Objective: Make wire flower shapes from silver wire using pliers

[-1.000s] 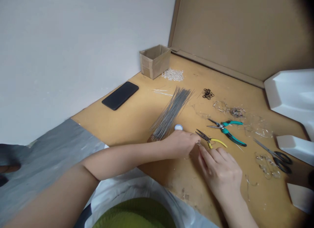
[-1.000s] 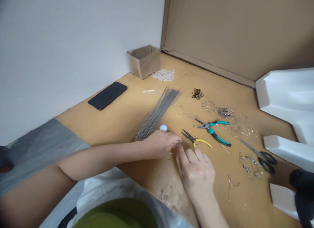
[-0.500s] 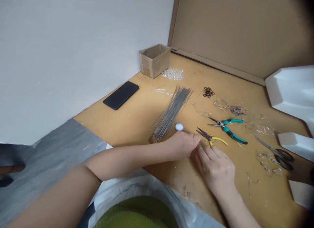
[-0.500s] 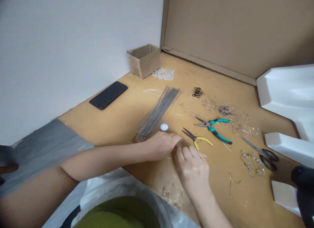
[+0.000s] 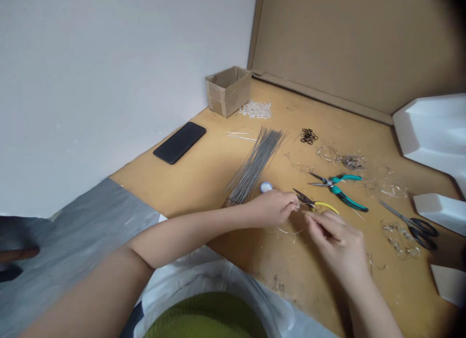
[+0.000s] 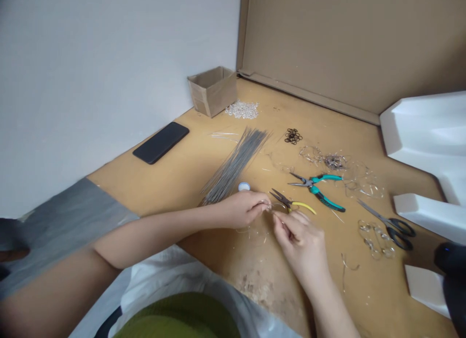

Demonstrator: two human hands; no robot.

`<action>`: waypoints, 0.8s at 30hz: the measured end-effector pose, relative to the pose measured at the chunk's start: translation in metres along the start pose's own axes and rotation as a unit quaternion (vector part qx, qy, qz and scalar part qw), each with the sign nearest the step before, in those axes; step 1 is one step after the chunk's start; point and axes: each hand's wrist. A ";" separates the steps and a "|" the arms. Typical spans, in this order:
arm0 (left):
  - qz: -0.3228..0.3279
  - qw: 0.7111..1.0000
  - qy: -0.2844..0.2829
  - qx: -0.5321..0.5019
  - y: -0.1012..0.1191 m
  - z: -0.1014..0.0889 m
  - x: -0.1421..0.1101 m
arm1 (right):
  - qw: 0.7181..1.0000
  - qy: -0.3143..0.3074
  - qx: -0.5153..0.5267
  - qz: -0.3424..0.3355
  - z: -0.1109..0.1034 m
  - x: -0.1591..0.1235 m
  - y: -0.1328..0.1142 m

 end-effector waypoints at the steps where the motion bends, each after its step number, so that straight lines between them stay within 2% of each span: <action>1: -0.011 0.999 0.000 -0.048 -0.001 0.000 0.001 | 1.000 -0.001 0.015 0.024 0.000 0.000 0.000; 3: -0.040 0.986 -0.022 -0.160 -0.003 0.001 0.002 | 0.995 -0.003 0.056 0.086 0.000 -0.001 0.001; 6: -0.067 0.949 -0.062 -0.300 -0.008 0.002 0.004 | 0.974 -0.007 0.134 0.181 -0.001 0.000 0.002; 8: -0.076 0.934 -0.074 -0.340 -0.011 0.002 0.005 | 0.959 -0.016 0.180 0.218 -0.001 0.001 0.003; 11: -0.081 0.930 -0.083 -0.348 -0.012 0.002 0.005 | 0.948 -0.028 0.214 0.233 0.002 0.001 0.004; 14: -0.086 0.951 -0.072 -0.288 -0.009 0.002 0.003 | 0.966 -0.024 0.162 0.198 0.004 -0.001 0.003; 17: -0.045 0.989 -0.018 -0.140 -0.005 0.002 0.000 | 0.996 -0.003 0.047 0.076 0.003 -0.003 0.002; 20: 0.009 1.000 0.009 0.004 0.000 0.002 -0.003 | 0.999 -0.003 -0.035 -0.038 0.002 -0.002 0.002; 22: 0.012 0.998 -0.011 0.064 0.002 0.001 -0.004 | 0.997 -0.004 -0.054 -0.048 0.001 -0.001 0.001; 24: 0.007 0.994 -0.033 0.104 0.003 0.001 -0.005 | 0.998 0.007 -0.050 -0.022 0.002 -0.001 0.001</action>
Point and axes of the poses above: each hand's wrist, its own x-axis towards the middle knuckle, its own z-axis out of the palm, y = z × x, and after that the axes turned 4 degrees about z, right-handed
